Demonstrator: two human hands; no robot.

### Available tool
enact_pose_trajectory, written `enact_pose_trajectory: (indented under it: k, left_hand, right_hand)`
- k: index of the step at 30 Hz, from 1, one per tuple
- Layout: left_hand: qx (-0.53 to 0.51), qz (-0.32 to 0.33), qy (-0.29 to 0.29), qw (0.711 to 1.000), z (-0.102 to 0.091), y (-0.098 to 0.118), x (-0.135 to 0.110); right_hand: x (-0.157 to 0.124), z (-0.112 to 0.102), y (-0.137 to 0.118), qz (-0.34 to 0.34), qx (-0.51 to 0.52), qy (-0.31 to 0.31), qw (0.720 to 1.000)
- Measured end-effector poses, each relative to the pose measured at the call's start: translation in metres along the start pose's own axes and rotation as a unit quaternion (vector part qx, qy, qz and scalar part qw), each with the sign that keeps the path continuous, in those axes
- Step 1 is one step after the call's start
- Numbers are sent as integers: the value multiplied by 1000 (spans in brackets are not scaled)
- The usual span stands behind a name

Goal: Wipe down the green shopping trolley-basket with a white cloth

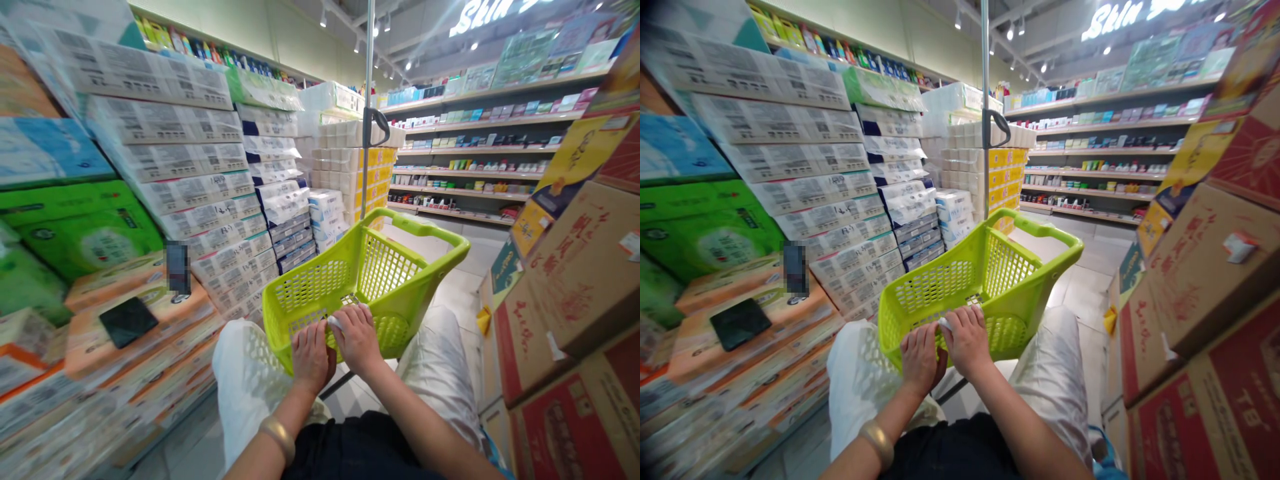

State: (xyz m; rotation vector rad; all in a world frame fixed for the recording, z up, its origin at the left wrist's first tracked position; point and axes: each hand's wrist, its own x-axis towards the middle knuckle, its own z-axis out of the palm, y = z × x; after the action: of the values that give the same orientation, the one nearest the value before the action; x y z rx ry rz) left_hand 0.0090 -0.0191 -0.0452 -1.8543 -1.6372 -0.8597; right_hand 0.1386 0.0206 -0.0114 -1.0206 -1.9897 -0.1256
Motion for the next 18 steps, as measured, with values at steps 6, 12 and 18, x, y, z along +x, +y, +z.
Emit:
enact_pose_trajectory:
  k: [6,12,18]
  left_hand:
    - [5,-6,-16,1000,0,1,0]
    - [12,2,4,1000,2,1,1]
    - [4,-9,-14,1000,-4,3,3]
  right_hand:
    - [5,-2,3,23,-17,17,999]
    - [3,4,-5,-2,-3,-7,1000]
    - [13,-14,27,43,-58,31,997]
